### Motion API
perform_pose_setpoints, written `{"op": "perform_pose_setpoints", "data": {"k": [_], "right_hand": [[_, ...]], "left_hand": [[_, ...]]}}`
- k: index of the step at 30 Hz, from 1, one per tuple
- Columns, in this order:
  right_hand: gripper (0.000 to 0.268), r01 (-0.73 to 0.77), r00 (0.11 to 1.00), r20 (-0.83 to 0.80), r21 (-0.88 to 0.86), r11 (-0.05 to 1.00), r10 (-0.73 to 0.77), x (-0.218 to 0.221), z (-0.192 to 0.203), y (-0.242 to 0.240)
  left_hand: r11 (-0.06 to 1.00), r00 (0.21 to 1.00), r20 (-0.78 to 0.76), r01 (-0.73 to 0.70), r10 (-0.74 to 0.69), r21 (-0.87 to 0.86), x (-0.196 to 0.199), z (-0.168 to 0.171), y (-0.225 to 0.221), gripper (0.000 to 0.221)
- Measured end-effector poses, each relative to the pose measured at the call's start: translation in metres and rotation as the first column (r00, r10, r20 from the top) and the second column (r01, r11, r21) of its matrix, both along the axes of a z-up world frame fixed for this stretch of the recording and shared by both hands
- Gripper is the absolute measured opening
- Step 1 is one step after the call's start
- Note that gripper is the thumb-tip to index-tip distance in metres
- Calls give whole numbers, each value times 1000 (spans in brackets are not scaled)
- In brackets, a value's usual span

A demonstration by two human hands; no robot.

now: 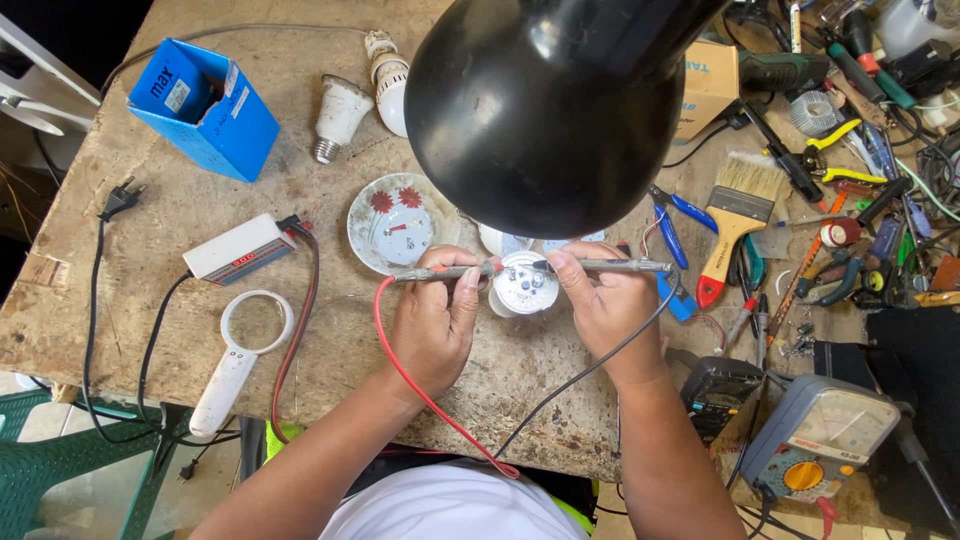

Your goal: Testing and marking individual LED chips on a circuit board using a multimeter and a marker.

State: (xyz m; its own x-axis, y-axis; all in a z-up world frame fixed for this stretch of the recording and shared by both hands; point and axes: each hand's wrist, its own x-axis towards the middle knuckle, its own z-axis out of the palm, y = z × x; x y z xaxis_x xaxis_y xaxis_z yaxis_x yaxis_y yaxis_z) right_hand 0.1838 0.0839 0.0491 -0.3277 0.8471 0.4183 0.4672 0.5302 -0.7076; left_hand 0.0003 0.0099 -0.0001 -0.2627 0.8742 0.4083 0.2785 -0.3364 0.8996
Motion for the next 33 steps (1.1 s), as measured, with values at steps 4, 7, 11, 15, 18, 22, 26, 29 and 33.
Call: {"op": "perform_pose_setpoints", "data": {"k": [4, 7, 11, 15, 18, 22, 26, 29, 33], "right_hand": [[18, -25, 1000, -7, 17, 1000, 26, 0, -2, 2], [18, -30, 1000, -8, 17, 999, 30, 0, -2, 1], [17, -33, 999, -16, 10, 999, 33, 2, -6, 3], [21, -75, 992, -110, -62, 995, 68, 3, -6, 0], [21, -115, 992, -64, -52, 992, 111, 2, -5, -3], [23, -233, 972, 64, 76, 970, 228, 5, -5, -2], [35, -315, 943, 151, 131, 940, 296, 3, -5, -7], [33, -333, 928, 250, 219, 917, 277, 3, -8, -8], [29, -352, 894, 381, 273, 895, 236, 1, -4, -12]], "left_hand": [[1000, 1000, -15, -10, 10, 2, 0, -1, 0, 18], [1000, 1000, -20, -20, 20, 0, 1, -1, 0, 18], [1000, 1000, 15, 0, 0, -1, 2, -4, 0, 18], [1000, 998, 69, -8, 8, 1, 4, -5, -2, 18], [999, 987, 158, 25, -30, 34, 7, 3, -2, 19], [999, 985, 172, 23, -28, 32, 8, 5, -3, 19], [999, 975, 222, 4, -13, 42, 8, 6, -4, 18], [999, 971, 240, -8, -3, 45, 11, 6, -5, 18], [999, 967, 256, -14, 4, 39, 11, 6, -5, 18]]}}
